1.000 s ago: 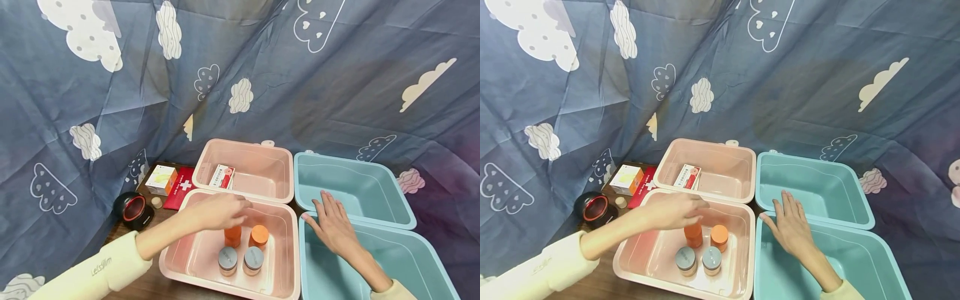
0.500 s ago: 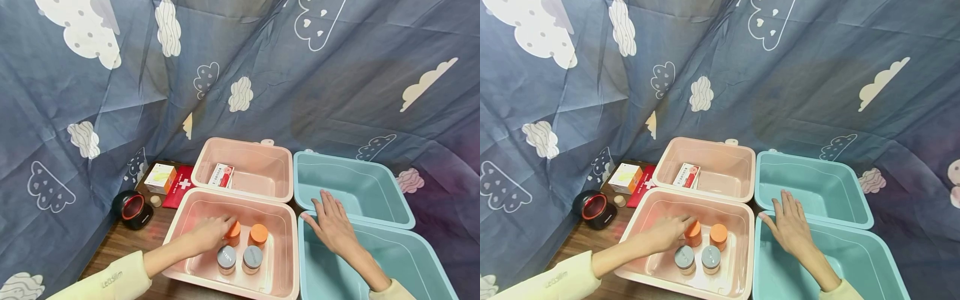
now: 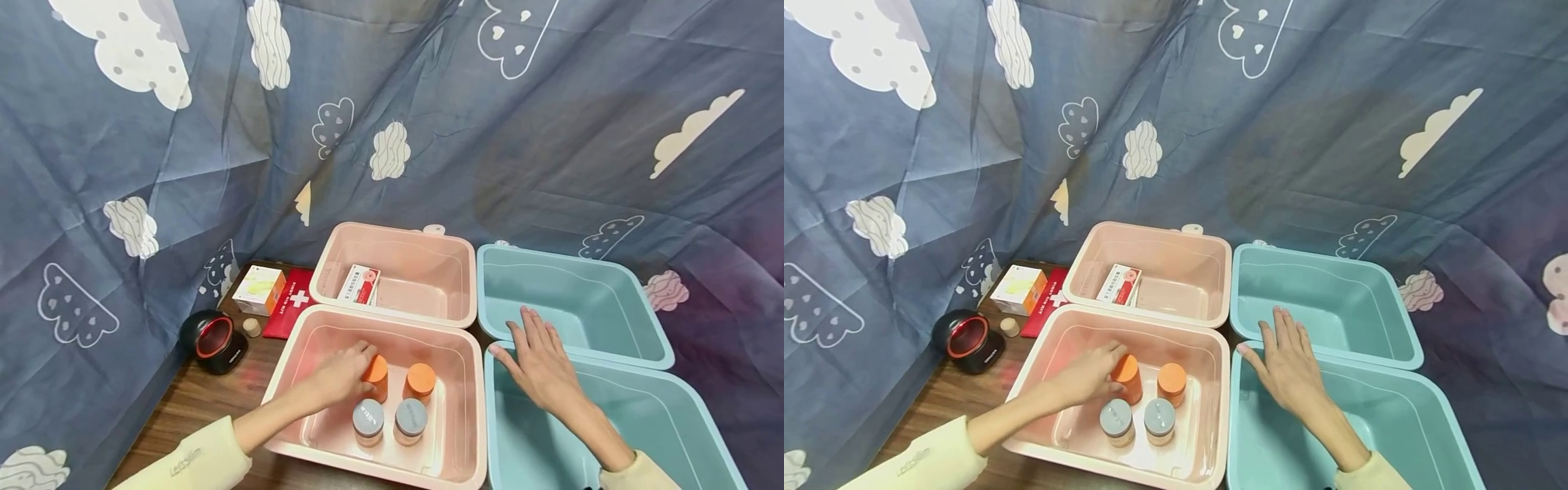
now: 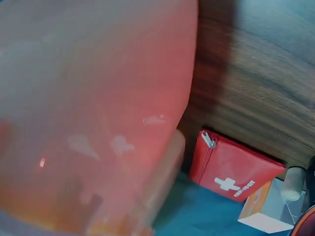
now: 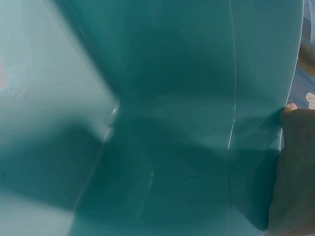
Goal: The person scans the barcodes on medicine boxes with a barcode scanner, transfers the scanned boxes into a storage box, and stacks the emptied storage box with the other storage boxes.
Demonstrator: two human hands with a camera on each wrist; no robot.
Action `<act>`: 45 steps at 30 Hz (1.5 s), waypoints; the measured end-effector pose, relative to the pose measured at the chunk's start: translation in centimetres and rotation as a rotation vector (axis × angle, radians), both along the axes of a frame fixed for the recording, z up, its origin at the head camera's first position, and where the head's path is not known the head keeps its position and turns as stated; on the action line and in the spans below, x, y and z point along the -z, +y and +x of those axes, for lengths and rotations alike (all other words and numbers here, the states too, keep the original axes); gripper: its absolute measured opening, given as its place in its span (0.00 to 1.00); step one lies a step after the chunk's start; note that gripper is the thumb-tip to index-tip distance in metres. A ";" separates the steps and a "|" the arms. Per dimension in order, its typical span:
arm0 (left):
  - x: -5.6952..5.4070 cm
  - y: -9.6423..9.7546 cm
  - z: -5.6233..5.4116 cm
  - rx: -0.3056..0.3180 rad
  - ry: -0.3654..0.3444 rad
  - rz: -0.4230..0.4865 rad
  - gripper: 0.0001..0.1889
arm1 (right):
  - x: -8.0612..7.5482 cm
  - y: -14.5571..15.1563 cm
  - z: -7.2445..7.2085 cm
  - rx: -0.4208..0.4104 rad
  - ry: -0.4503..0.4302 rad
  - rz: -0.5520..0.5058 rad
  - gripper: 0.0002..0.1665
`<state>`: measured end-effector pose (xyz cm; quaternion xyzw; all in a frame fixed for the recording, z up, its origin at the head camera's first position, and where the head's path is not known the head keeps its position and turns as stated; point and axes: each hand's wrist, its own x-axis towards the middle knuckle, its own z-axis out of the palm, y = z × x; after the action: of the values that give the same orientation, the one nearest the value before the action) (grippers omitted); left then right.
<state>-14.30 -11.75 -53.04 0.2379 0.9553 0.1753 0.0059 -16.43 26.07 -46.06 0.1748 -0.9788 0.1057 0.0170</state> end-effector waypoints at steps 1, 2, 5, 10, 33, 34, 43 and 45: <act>0.7 -0.3 -0.5 -0.005 -0.014 0.028 0.35 | -0.1 0.0 0.0 0.001 0.000 0.001 0.46; 1.0 -0.7 -0.9 -0.010 -0.020 0.055 0.36 | -0.1 0.0 0.0 0.001 -0.001 0.002 0.47; -2.1 -1.2 -0.5 -0.046 -0.124 0.183 0.34 | -0.2 0.0 0.1 0.003 -0.002 0.003 0.46; -10.4 -2.4 2.5 -0.073 -0.243 0.427 0.28 | -0.2 0.0 0.1 0.005 -0.007 0.004 0.47; -10.6 -15.8 10.2 -0.840 0.210 0.772 0.34 | 0.1 0.0 0.1 0.009 -0.003 0.004 0.47; -10.0 -15.9 9.8 -0.877 0.203 0.777 0.34 | 0.0 -0.1 0.1 0.010 -0.006 0.007 0.47; -6.2 -15.7 7.8 -1.000 0.335 0.663 0.33 | -0.1 -0.1 0.2 0.015 -0.012 0.001 0.47; -5.8 -15.6 7.5 -1.038 0.335 0.649 0.36 | -0.1 -0.1 0.2 0.016 -0.009 -0.002 0.46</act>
<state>-6.77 -27.32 -47.28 -0.2424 0.8323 0.3966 -0.3020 -16.20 25.96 -45.97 0.1665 -0.9801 0.1073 0.0136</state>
